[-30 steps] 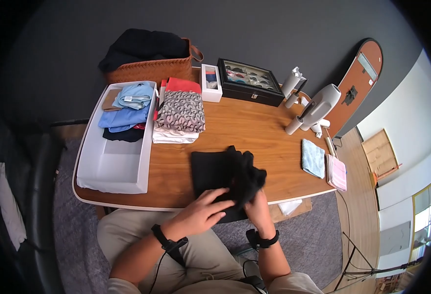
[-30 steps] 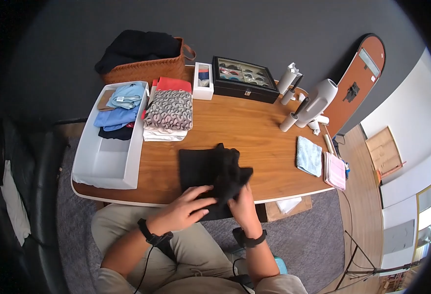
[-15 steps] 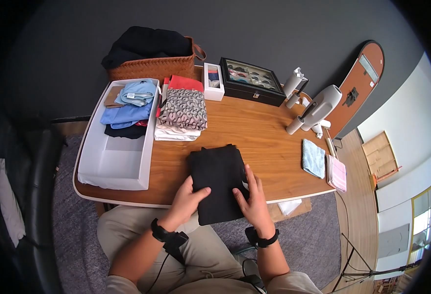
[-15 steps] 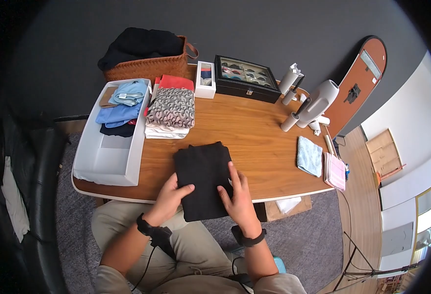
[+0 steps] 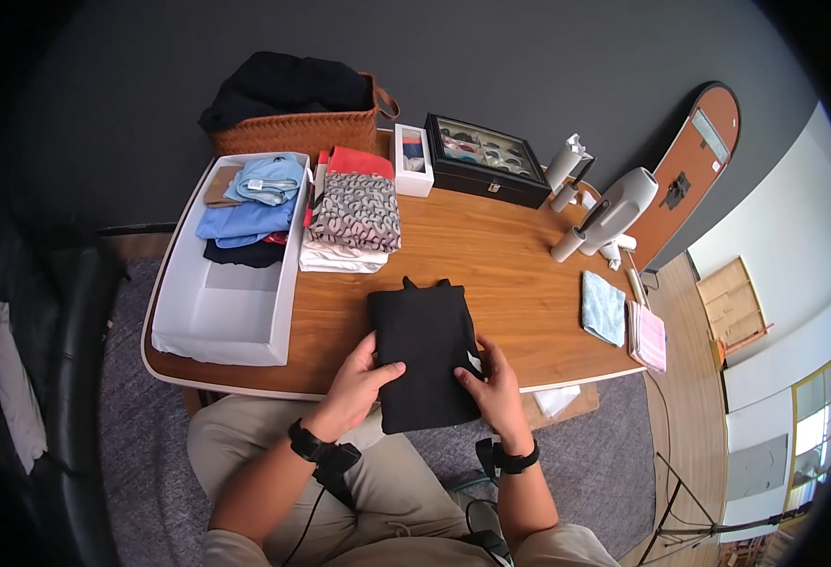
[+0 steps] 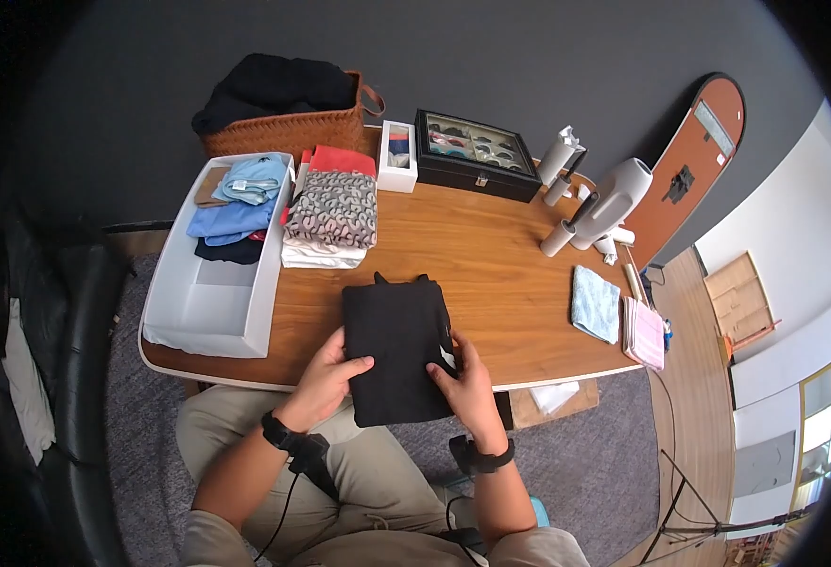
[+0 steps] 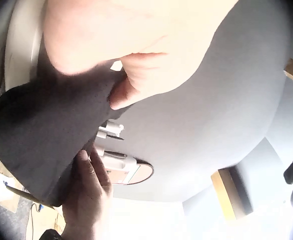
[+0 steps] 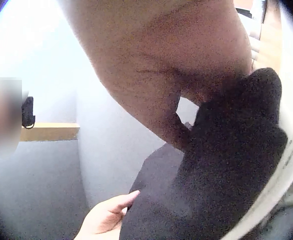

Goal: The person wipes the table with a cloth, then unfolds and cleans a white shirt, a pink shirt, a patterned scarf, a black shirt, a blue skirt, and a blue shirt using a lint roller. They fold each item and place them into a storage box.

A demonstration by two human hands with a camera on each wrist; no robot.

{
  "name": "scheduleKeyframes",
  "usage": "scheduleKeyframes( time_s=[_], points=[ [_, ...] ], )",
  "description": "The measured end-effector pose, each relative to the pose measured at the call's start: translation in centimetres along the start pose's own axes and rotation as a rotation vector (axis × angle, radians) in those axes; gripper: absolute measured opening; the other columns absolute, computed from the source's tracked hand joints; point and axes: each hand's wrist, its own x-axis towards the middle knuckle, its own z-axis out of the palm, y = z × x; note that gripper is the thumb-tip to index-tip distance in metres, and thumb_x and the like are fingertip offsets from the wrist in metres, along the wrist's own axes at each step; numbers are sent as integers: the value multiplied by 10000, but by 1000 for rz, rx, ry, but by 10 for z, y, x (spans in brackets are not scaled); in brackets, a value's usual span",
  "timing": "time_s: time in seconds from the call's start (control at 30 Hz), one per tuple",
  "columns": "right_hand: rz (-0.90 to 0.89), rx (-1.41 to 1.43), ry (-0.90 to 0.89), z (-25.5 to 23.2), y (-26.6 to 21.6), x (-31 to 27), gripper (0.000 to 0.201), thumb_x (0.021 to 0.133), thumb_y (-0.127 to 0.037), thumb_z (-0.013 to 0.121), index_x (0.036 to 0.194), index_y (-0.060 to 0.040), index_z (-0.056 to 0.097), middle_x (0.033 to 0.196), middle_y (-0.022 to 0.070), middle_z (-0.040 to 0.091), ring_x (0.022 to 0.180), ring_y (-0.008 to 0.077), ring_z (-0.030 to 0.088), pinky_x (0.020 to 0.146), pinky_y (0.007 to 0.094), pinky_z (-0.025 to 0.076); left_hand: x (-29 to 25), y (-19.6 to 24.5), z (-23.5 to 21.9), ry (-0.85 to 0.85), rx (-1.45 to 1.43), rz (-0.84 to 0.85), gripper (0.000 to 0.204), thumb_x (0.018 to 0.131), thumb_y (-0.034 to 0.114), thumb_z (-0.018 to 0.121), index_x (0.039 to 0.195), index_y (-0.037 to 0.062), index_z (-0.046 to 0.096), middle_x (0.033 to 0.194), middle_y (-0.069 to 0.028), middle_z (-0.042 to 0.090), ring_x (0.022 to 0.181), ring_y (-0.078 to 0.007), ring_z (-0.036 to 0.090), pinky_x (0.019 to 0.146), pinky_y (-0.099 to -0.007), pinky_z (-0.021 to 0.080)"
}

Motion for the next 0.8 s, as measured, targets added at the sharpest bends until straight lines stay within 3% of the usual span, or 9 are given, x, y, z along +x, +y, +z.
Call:
scheduleKeyframes(
  time_s=[0.13,0.47,0.53,0.57,0.6,0.63,0.67,0.73,0.8],
  points=[
    [-24,347,-56,0,-8,-8,656,934,77,776,1532,32,510,1405,102,653,1340,199,604,1149,325,463,-8,10,9,-63,-66,8,665,1006,-55,682,1613,40,427,1496,-98,595,1384,-223,589,1176,-414,497],
    [-272,556,-227,-30,-27,-38,838,845,124,853,1573,6,456,1504,106,597,1439,207,535,1220,364,401,-36,43,-1,-284,-101,-120,551,1075,59,665,1587,-2,472,1535,-116,591,1406,-256,581,1188,-437,480],
    [-190,528,-255,-35,-42,-46,945,793,53,935,1595,15,436,1551,120,578,1462,225,515,1228,379,393,-49,55,2,-347,386,124,416,1102,243,694,1437,6,627,1362,-46,685,1233,-143,625,1060,-333,514],
    [-160,264,-419,-47,-38,-42,974,769,3,962,1600,5,454,1587,125,564,1465,219,504,1219,379,400,-55,57,4,-347,403,130,401,1103,240,692,1423,4,640,1343,-41,694,1215,-136,624,1040,-328,515],
    [-161,264,-415,-49,-41,-43,974,769,3,962,1600,5,454,1587,125,564,1465,219,504,1219,379,400,-60,59,6,-347,420,136,387,1105,236,690,1409,1,653,1324,-36,702,1197,-129,623,1021,-322,516],
    [16,263,-468,-49,-55,-46,940,783,-6,946,1593,-6,471,1595,121,562,1457,206,509,1205,372,415,-68,59,10,-339,318,209,381,1101,227,693,1403,-3,657,1326,-35,703,1195,-127,624,1015,-323,519],
    [29,247,-472,-48,-54,-48,873,794,4,917,1565,-10,509,1570,117,589,1435,202,530,1192,369,427,-74,58,12,-328,215,282,375,1098,217,696,1396,-7,662,1328,-34,703,1193,-125,625,1009,-323,523],
    [55,216,-483,-45,-51,-50,746,816,22,859,1509,-20,586,1521,108,643,1390,193,572,1167,362,452,-81,60,11,-354,-8,176,412,1097,177,674,1463,-4,614,1416,-75,673,1256,-180,635,1076,-369,519],
    [-110,12,-310,-46,-27,-48,615,806,54,816,1402,-2,671,1379,99,737,1300,191,637,1133,349,479,-82,63,14,-250,-526,-99,475,1115,169,615,1555,14,527,1535,-125,603,1352,-254,614,1163,-431,490]
  ],
)
